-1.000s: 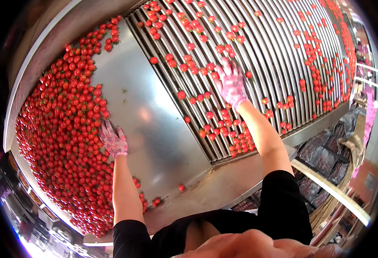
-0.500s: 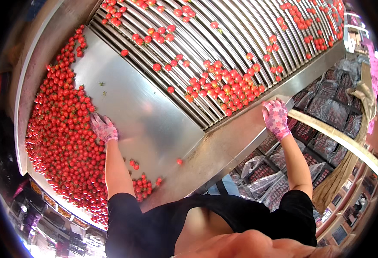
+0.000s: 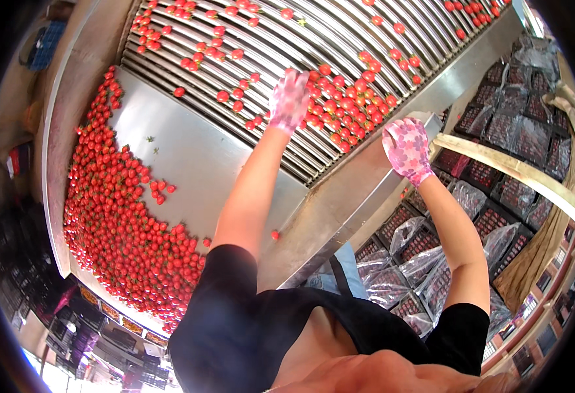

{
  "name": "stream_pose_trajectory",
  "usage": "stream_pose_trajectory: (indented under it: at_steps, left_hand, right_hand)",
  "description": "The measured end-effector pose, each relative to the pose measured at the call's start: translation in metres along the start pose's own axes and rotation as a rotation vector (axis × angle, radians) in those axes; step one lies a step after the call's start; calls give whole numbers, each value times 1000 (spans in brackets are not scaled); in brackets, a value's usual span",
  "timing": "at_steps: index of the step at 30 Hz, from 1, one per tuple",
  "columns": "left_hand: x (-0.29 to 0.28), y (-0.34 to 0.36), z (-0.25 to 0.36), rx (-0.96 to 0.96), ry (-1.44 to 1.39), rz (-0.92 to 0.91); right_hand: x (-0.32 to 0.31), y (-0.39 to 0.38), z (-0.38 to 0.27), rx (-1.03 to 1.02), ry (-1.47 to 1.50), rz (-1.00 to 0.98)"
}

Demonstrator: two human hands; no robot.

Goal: The person sorts tomatoes on a conveyor belt by hand, moving them between different sections of the belt.

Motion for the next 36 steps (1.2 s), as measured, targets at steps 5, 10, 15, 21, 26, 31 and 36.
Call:
stream_pose_trajectory:
  at_steps: [5, 10, 15, 21, 26, 31, 36]
  left_hand:
    - [23, 22, 2, -94, 103, -228]
    - [43, -14, -25, 15, 130, -362]
    - [39, -14, -49, -447, -580, 288]
    - [60, 4, 25, -207, -301, -247]
    - [68, -4, 64, -60, 95, -529]
    - [78, -16, 67, -312, -595, -742]
    - [47, 27, 134, -152, -285, -596]
  right_hand:
    - [-9, -1, -2, 30, -4, 35]
    - [-9, 0, -1, 60, 33, 8]
    - [-14, 3, -6, 71, 67, 35]
    - [-6, 1, -2, 85, 67, 24]
    - [-7, -1, -1, 92, 76, 62]
    - [-6, 1, -2, 111, 51, -17]
    - [-5, -3, 2, 127, 66, 13]
Point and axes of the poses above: each hand's wrist, its own y-axis towards the middle knuckle, its own x-axis out of the palm, z = x × y, the point moved 4 cm from there along y, towards the middle knuckle, and after that the axes turned 5 degrees about -x, right-handed, at the moved point
